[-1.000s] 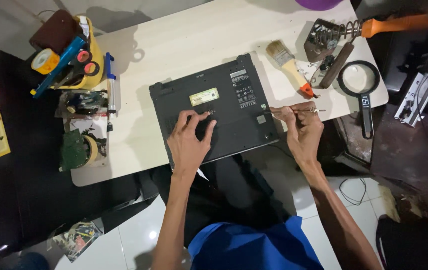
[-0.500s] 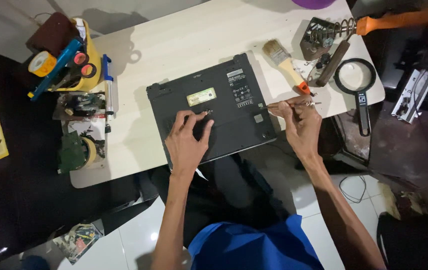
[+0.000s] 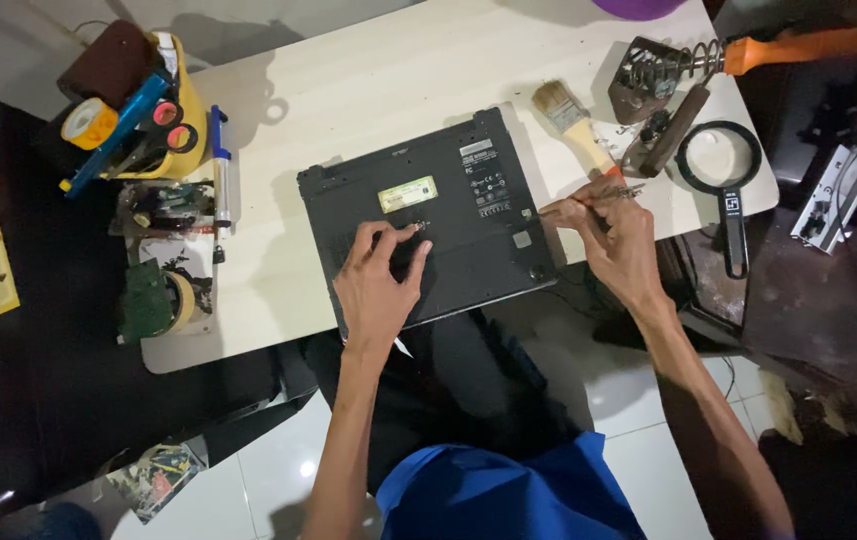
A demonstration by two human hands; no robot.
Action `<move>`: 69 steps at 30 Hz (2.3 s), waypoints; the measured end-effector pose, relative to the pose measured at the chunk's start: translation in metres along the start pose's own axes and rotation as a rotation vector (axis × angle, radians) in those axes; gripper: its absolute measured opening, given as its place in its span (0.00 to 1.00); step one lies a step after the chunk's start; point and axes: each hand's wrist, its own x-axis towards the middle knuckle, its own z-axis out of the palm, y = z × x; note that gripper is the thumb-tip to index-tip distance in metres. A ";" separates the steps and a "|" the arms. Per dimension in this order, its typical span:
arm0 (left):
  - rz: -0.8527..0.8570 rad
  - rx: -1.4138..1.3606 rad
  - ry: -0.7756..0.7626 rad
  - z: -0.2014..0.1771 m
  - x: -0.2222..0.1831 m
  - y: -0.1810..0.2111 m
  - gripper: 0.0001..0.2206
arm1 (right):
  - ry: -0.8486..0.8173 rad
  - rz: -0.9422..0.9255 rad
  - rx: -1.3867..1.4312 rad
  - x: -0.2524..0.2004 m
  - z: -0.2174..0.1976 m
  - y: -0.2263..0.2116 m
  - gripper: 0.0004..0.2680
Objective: Disassembling and inspecting a laptop using a screwdriver, brush, and magnifying glass on a repair bench.
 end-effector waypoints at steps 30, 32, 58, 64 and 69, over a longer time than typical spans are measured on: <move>-0.009 0.010 0.005 0.002 -0.003 -0.002 0.09 | 0.303 -0.039 -0.059 -0.026 0.033 -0.019 0.05; -0.009 0.000 0.008 0.003 -0.002 -0.001 0.09 | 0.299 -0.030 -0.059 -0.025 0.033 -0.022 0.05; 0.020 -0.038 0.037 -0.001 -0.001 -0.001 0.09 | 0.379 -0.034 -0.113 -0.031 0.037 -0.022 0.06; 0.031 -0.061 0.039 -0.003 0.000 0.000 0.08 | 0.387 -0.054 -0.072 -0.032 0.042 -0.022 0.06; 0.034 -0.033 0.041 -0.003 0.000 0.000 0.08 | 0.374 -0.080 -0.100 -0.025 0.039 -0.039 0.07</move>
